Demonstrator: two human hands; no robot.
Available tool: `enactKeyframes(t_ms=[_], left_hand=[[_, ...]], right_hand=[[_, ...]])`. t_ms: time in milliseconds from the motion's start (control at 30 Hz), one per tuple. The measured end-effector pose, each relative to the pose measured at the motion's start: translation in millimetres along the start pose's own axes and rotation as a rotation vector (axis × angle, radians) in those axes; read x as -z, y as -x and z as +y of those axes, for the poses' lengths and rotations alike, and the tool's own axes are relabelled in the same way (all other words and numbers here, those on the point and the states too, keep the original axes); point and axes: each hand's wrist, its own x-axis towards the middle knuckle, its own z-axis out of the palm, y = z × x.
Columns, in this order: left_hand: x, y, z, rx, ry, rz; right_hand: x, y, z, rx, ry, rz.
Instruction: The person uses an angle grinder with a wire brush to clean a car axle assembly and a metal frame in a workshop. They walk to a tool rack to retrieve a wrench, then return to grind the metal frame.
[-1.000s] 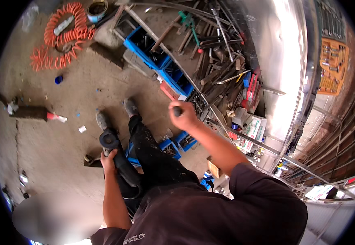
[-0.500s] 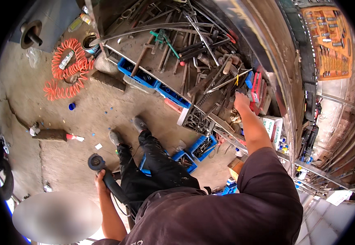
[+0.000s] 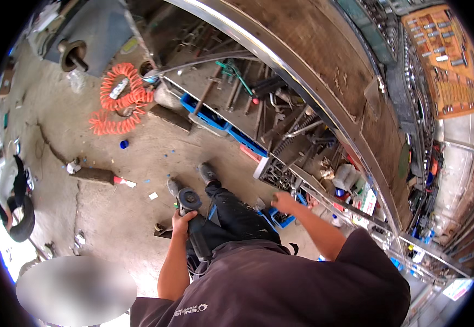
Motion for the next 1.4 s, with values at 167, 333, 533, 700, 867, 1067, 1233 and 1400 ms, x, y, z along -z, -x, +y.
enactKeyframes(t_ms=[167,333,533,700,867,1067,1233,1400], left_hand=[[-21.6,23.2,35.9,-0.062,0.058,0.002],[-11.7,45.5,68.5,-0.234,0.155,-0.002],[43.2,57.2,45.3,-0.243,0.296,0.115],[112.5,51.4,-27.9,-0.14,0.633,0.283],[187.9,69.7,-87.2,-0.053,1.037,0.401],[273.4,69.4,-132.2,-0.262,1.002,0.457],[315.8,58.2,-110.1,-0.293,0.91,0.392],[316.1,96.0,-43.4,-0.238,0.745,0.459]], right_hand=[[-15.9,21.2,-48.1,0.13,-0.142,-0.009],[29.4,10.4,-71.8,0.156,-0.085,0.11],[72.0,-19.9,-35.2,-0.109,-0.493,0.256],[58.7,-25.8,-20.8,-0.121,-0.444,0.356],[24.9,-7.5,-49.2,-0.068,-0.521,0.304],[-35.9,-16.7,-94.7,-0.005,-0.343,0.384],[-86.2,-10.9,-106.7,0.016,-0.506,0.372],[-138.6,18.1,-102.2,0.09,-0.097,0.489]])
